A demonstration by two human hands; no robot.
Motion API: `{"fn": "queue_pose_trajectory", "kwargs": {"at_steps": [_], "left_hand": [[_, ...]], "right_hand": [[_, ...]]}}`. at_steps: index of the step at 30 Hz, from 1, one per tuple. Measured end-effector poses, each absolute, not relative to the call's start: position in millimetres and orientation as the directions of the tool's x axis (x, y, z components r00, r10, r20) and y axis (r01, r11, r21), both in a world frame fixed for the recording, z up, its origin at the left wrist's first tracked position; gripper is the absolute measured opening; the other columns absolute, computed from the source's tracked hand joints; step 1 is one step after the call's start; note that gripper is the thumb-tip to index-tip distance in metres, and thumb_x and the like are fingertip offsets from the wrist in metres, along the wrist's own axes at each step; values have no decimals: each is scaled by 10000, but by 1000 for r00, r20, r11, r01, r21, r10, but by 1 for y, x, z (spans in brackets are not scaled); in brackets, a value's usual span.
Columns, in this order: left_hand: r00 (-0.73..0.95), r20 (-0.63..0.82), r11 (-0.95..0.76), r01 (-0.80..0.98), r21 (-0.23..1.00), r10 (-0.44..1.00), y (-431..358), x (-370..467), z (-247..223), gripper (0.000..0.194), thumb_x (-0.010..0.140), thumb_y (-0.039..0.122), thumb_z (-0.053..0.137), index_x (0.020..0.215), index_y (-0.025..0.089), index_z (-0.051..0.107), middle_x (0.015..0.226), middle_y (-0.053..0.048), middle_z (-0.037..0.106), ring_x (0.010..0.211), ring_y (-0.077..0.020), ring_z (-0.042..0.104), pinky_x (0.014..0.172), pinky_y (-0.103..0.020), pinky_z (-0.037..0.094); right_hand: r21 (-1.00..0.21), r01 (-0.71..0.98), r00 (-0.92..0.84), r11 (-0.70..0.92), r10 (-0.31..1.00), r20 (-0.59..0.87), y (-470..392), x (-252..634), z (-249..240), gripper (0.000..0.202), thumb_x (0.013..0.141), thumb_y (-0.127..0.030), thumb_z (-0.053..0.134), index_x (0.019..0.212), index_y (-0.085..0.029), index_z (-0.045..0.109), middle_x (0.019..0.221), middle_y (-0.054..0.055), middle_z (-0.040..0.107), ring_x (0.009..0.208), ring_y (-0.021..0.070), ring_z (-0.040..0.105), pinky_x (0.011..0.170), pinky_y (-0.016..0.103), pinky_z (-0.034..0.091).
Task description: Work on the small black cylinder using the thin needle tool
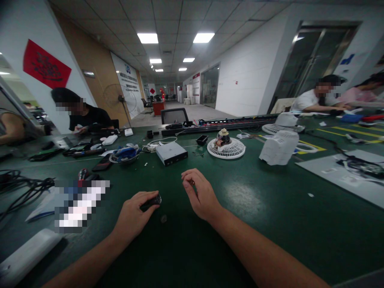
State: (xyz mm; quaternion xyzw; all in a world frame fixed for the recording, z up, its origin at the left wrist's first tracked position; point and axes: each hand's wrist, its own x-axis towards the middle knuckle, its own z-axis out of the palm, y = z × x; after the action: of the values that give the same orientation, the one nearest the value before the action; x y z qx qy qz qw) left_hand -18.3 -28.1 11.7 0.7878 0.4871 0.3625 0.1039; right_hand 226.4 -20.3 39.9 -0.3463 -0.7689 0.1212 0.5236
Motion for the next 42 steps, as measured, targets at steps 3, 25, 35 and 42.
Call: {"fn": "queue_pose_trajectory", "kwargs": {"at_steps": [3,25,35,42], "left_hand": [[246,434,-466,711,527,867,-29,-18,12,384,772,95,754,1133,224,729,1105,-42,754,1028,-237,695,953,-428,560],[213,448,-447,728,520,868,-28,-17,14,341,746,77,724,1048,231,754,1047,-40,769,980,-239,715,927,-421,573],[405,477,-623,579,526,780,-38,-14,14,425,721,64,782,1104,234,711,1041,-30,761,958,-222,715,888,-387,591],[408,549,-680,523,514,729,-42,-15,13,478,778,86,729,1227,221,638,1127,-53,740,1013,-216,709,928,-383,582]], "right_hand": [[-390,528,-374,754,620,690,-22,223,40,209,1004,-150,398,1010,-194,603,990,87,618,950,218,578,835,367,480],[-262,526,-767,809,584,264,-34,186,27,142,884,-295,701,992,-203,711,969,41,682,877,198,602,752,313,463],[-435,505,-588,746,666,460,-29,201,25,218,879,-133,687,1068,-231,737,943,39,720,874,197,602,750,316,488],[-512,428,-549,745,664,507,-30,200,25,76,846,-166,739,910,-208,732,883,22,744,850,188,622,773,320,483]]}}
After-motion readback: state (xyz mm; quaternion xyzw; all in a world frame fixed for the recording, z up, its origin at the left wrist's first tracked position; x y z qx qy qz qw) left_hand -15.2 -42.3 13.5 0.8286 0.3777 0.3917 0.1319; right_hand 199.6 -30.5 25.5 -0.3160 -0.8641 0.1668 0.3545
